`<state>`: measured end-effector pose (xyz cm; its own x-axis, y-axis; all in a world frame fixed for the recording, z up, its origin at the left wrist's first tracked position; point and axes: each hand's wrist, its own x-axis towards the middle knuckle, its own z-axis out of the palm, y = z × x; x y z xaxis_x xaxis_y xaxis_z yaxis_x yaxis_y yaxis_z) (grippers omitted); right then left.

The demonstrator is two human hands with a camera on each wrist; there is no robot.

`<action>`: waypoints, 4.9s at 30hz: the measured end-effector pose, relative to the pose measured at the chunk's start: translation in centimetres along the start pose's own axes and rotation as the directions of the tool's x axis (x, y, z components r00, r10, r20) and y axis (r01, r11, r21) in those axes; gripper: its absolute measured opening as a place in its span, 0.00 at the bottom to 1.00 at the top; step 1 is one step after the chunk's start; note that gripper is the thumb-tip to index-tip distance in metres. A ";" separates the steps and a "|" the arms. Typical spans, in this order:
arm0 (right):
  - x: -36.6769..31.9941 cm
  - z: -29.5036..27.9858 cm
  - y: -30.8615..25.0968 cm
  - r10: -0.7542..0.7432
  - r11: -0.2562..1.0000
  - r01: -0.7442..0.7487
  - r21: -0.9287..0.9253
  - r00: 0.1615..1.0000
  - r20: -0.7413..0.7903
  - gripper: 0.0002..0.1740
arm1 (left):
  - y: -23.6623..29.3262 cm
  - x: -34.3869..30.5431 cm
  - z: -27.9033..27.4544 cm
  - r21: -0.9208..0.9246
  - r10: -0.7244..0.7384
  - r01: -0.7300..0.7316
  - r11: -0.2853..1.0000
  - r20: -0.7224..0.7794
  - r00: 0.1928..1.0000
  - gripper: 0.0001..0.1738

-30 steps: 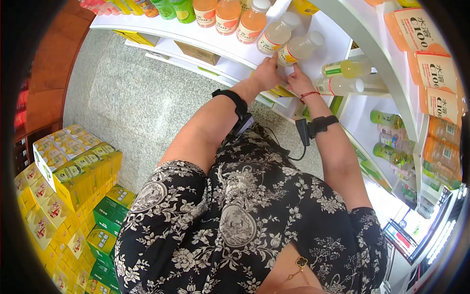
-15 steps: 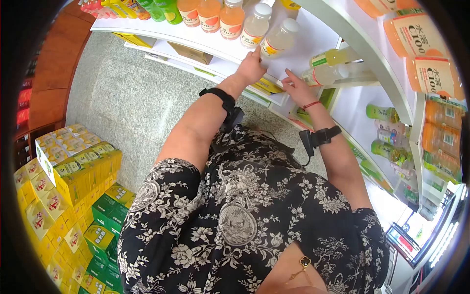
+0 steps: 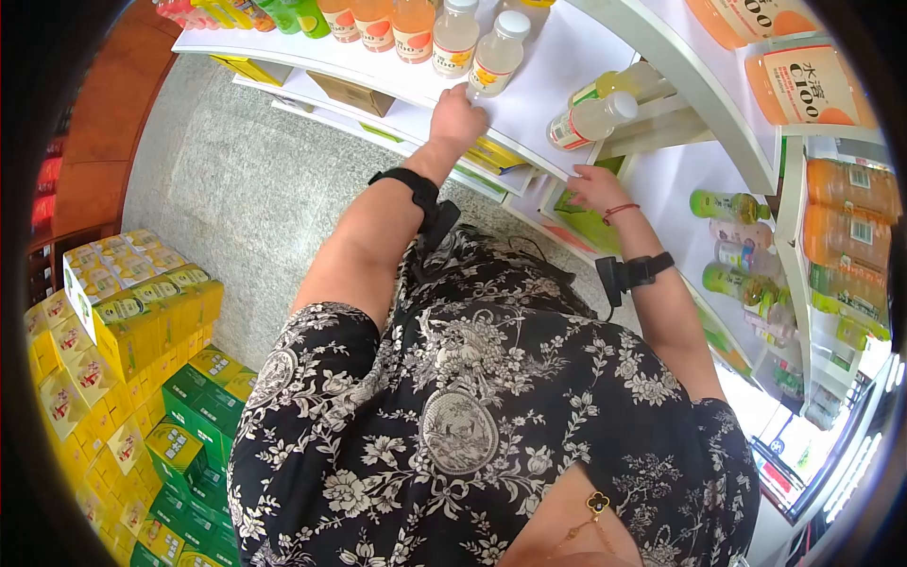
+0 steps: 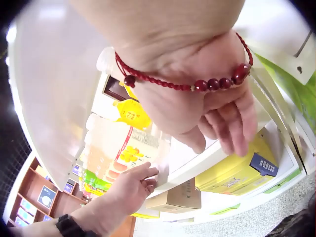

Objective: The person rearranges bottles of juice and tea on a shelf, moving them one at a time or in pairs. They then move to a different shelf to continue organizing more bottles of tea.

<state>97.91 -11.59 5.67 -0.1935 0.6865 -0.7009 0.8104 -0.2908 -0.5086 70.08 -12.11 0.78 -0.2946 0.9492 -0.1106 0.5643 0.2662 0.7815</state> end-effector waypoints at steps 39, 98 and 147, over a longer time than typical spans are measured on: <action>6.5 1.5 -4.5 -0.259 0.909 0.321 0.267 0.935 -0.243 0.40 | 3.5 -1.1 4.9 -0.068 0.132 -0.120 0.990 0.203 0.970 0.42; 7.8 3.3 -6.9 -0.278 0.824 0.426 0.374 0.878 -0.390 0.37 | 0.7 -0.4 1.6 -0.185 0.237 -0.180 0.966 0.362 0.902 0.43; 7.7 0.2 1.4 0.052 0.955 0.190 0.227 0.647 -0.760 0.34 | -0.2 0.9 1.6 -0.155 0.254 -0.208 0.966 0.410 0.876 0.45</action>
<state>97.44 -6.85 -0.51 0.3372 0.9361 -0.1000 0.6118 -0.2987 -0.7324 70.98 -11.01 -0.47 0.2020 0.9678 -0.1500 0.4868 0.0337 0.8728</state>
